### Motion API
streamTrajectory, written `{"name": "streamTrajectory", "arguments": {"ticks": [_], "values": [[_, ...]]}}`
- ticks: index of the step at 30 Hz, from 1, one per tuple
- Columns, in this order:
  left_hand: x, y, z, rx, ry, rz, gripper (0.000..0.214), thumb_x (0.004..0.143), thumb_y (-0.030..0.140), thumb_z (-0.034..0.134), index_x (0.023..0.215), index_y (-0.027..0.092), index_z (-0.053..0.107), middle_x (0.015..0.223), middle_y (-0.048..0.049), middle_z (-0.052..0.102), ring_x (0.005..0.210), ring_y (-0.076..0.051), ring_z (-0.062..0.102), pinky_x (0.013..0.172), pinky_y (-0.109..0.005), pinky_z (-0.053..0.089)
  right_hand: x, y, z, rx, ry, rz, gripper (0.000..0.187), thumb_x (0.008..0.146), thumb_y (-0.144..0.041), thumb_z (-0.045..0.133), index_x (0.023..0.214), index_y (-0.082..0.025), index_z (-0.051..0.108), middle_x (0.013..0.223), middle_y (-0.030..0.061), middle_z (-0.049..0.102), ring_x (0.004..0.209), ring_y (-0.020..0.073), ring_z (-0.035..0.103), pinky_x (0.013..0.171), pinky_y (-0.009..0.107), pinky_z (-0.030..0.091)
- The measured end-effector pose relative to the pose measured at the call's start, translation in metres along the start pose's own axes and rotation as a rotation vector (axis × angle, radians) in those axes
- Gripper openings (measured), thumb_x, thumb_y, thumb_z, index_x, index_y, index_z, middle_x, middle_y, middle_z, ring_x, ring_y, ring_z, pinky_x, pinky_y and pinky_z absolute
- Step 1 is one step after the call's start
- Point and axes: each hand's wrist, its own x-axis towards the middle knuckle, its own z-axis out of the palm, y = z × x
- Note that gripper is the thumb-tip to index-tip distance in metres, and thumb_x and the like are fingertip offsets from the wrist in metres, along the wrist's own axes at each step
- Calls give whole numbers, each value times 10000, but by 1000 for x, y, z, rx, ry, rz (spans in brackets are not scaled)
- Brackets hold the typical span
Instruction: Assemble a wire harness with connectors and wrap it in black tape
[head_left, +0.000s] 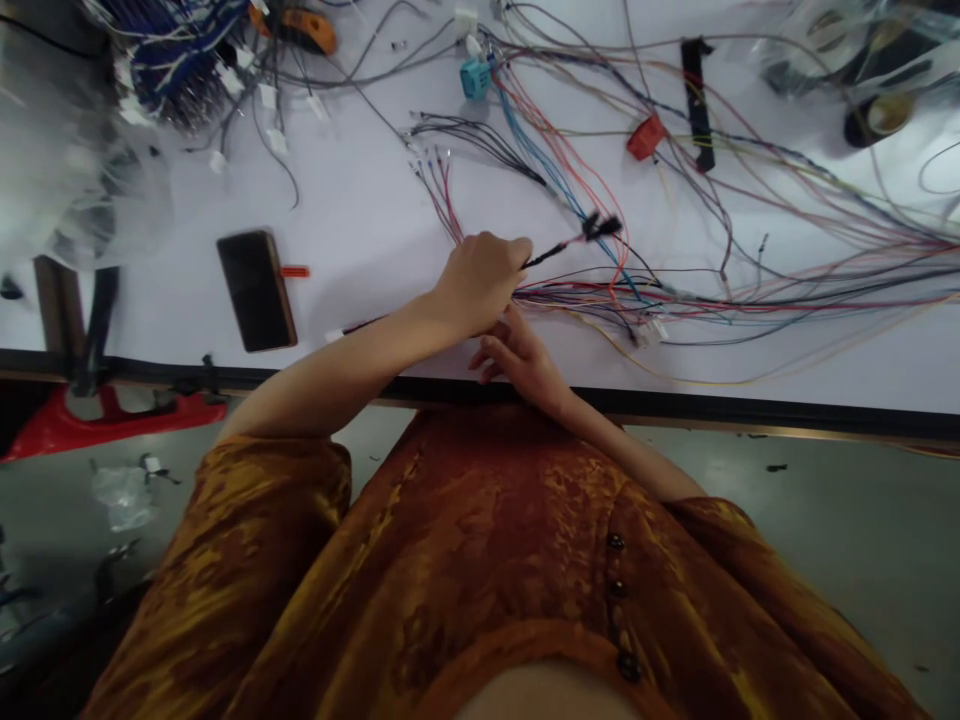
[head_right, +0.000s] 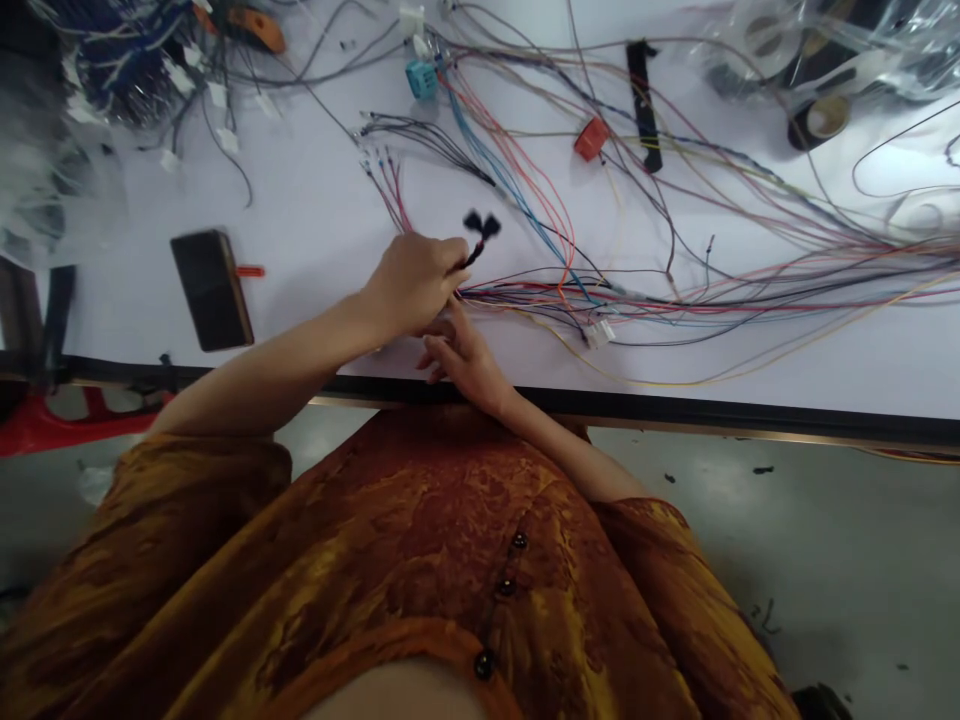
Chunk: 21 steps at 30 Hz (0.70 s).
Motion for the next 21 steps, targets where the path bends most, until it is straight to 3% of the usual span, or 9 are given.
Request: {"name": "streamTrajectory", "arguments": {"ticks": [3,5,7,9,12,14,17,21], "values": [[-26,13,4,167,-1,31,119,882,88,564,916,183,626,812,-63,647,781,-212,632,740,-328,491,8,-12,-30,-328,258,-133,300,963,-379,536,1235,-258,572,977,60,679,745,175,643,673,345,595],[-46,14,8,196,-5,127,177,936,84,461,932,179,609,972,-104,680,862,-217,653,771,-336,509,20,-24,-49,-564,309,-250,303,947,-265,534,1242,-244,599,1142,101,651,908,208,650,823,385,589],[-61,7,13,88,77,208,202,1009,180,411,899,189,580,1138,-131,666,1003,-230,652,851,-364,527,35,-33,-63,-749,168,-322,377,921,-189,530,1289,-232,599,1315,120,578,1070,234,628,946,411,554],[-68,-4,20,-77,229,192,246,1045,309,423,864,206,554,1178,-124,656,1077,-222,634,907,-374,527,48,-39,-70,-889,4,-323,309,913,-182,546,1201,-213,653,1337,121,560,1120,251,610,982,422,526],[-67,-18,28,-278,455,-17,258,1030,376,498,830,218,542,968,-73,690,929,-182,653,856,-344,527,54,-40,-71,-1007,-70,-302,144,902,-263,628,1012,-192,689,1286,124,586,1062,258,612,921,414,527],[-63,-23,29,-347,528,-172,245,1007,370,543,817,216,558,850,-41,689,800,-162,651,791,-320,521,48,-39,-69,-1045,-59,-302,143,895,-315,664,967,-192,679,1295,125,591,1037,256,615,880,406,530],[-59,-26,26,-421,452,-266,195,971,351,589,845,204,613,815,-28,701,754,-150,655,750,-289,521,35,-35,-64,-1074,-18,-298,168,910,-350,656,957,-189,664,1300,131,596,1079,272,617,874,410,532],[-58,-25,22,-477,222,-171,127,923,284,616,935,179,686,950,-53,749,889,-177,693,844,-304,538,28,-34,-54,-1088,102,-246,342,906,-349,647,1200,-177,618,1252,144,600,1075,282,618,858,408,536]]}}
